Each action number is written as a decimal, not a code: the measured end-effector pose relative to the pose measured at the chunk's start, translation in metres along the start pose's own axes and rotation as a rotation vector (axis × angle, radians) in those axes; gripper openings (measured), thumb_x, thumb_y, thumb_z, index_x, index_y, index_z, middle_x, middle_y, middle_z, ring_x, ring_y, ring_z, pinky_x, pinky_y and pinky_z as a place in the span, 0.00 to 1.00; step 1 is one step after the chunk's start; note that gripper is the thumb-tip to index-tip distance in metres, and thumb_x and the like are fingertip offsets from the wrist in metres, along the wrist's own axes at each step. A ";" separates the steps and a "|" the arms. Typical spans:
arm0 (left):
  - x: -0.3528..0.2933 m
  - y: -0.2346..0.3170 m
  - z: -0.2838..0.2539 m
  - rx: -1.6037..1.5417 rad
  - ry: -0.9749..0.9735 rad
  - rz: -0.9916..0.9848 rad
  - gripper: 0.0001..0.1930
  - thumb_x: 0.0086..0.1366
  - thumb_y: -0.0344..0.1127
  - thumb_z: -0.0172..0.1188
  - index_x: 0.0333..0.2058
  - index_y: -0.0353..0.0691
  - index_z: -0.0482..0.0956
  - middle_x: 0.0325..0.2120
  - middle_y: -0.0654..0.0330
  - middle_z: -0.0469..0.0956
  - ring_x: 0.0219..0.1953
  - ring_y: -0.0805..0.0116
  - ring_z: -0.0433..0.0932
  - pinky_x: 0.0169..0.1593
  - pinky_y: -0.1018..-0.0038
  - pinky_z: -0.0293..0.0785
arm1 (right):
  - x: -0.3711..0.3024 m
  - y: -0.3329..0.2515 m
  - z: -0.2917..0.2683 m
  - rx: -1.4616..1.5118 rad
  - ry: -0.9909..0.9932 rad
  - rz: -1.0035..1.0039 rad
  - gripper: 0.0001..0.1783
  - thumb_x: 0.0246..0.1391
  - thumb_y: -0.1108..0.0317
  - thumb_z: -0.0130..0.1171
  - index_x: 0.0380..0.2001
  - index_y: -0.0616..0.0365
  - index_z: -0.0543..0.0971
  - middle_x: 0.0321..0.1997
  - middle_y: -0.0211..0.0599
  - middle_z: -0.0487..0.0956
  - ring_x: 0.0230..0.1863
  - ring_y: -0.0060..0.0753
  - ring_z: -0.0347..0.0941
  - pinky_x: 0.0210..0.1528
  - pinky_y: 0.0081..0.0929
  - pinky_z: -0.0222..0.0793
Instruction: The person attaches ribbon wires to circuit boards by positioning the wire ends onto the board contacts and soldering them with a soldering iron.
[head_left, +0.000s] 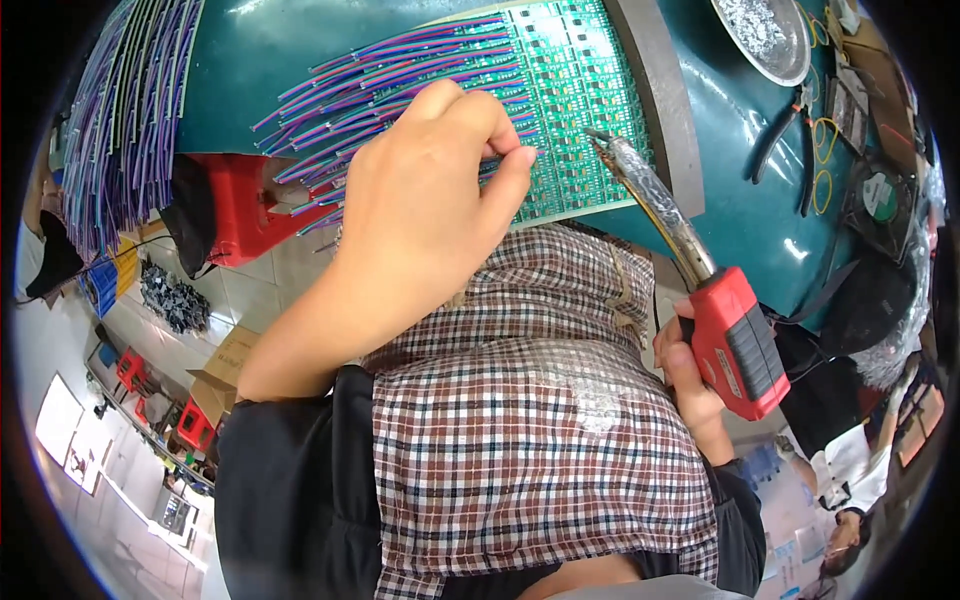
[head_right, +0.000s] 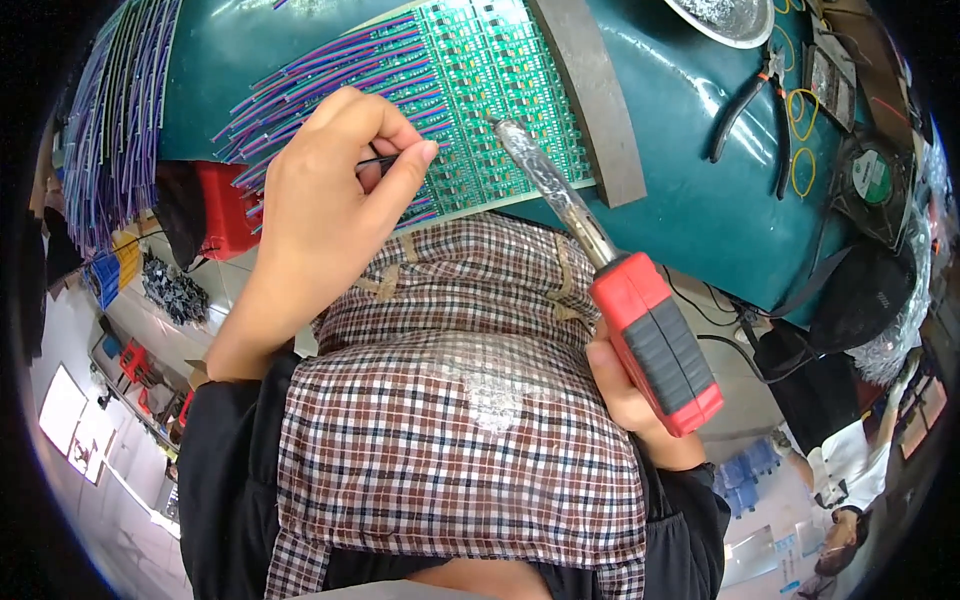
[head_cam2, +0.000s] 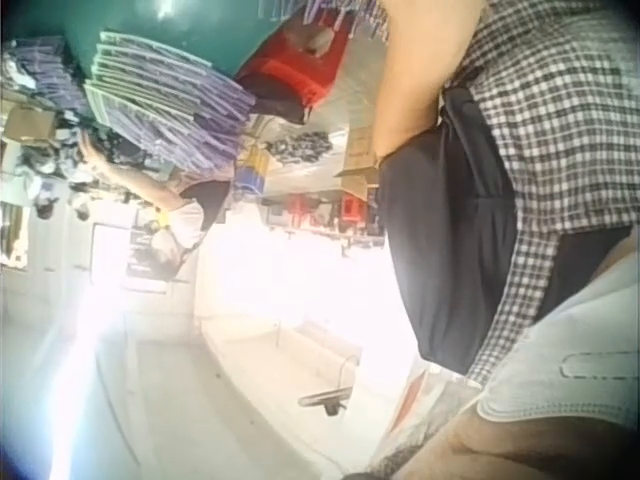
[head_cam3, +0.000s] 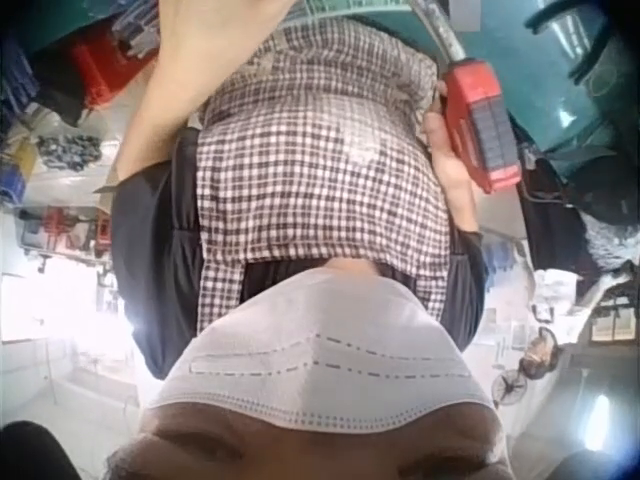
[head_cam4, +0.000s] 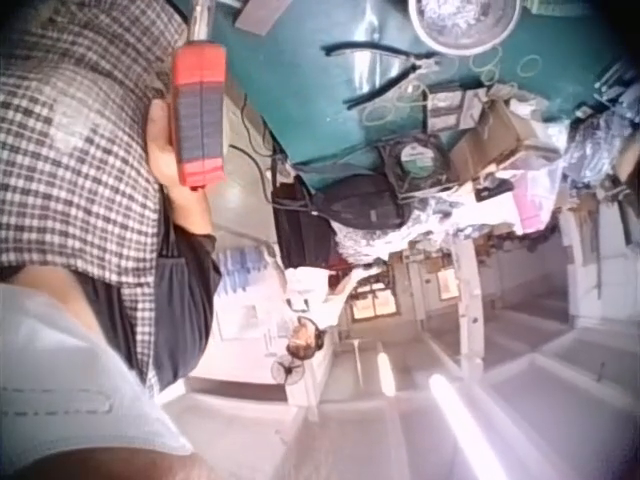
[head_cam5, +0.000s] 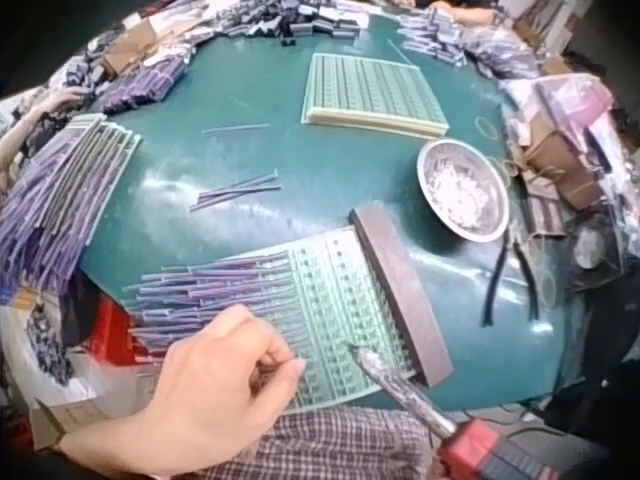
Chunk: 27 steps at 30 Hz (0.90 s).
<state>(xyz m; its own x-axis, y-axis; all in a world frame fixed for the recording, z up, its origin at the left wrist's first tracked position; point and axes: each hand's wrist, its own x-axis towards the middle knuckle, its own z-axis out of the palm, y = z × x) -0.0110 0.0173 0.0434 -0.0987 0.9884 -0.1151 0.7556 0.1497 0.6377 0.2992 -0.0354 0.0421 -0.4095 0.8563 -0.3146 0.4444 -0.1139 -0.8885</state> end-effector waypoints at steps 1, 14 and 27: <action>0.000 -0.001 0.005 0.032 0.036 0.010 0.08 0.60 0.33 0.67 0.28 0.38 0.78 0.25 0.63 0.73 0.20 0.73 0.72 0.25 0.76 0.68 | 0.001 -0.001 0.002 0.025 -0.007 0.012 0.26 0.60 0.66 0.60 0.58 0.66 0.68 0.20 0.26 0.64 0.19 0.19 0.59 0.26 0.23 0.61; 0.002 -0.003 0.019 0.131 0.089 0.023 0.10 0.59 0.35 0.68 0.24 0.38 0.78 0.25 0.62 0.76 0.21 0.70 0.78 0.27 0.74 0.73 | 0.006 -0.002 0.008 0.116 -0.016 0.076 0.19 0.58 0.71 0.61 0.50 0.67 0.71 0.25 0.30 0.69 0.24 0.22 0.63 0.29 0.23 0.60; 0.004 -0.005 0.019 0.135 0.103 0.040 0.11 0.58 0.35 0.68 0.22 0.38 0.78 0.22 0.62 0.75 0.20 0.69 0.78 0.27 0.73 0.72 | 0.013 -0.015 0.015 0.227 0.059 0.208 0.15 0.54 0.72 0.62 0.41 0.67 0.71 0.27 0.33 0.70 0.24 0.23 0.64 0.28 0.23 0.60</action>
<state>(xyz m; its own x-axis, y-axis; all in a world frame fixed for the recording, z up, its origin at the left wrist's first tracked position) -0.0029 0.0201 0.0248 -0.1274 0.9918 -0.0087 0.8399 0.1125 0.5310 0.2750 -0.0298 0.0459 -0.2784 0.8300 -0.4833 0.3217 -0.3935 -0.8612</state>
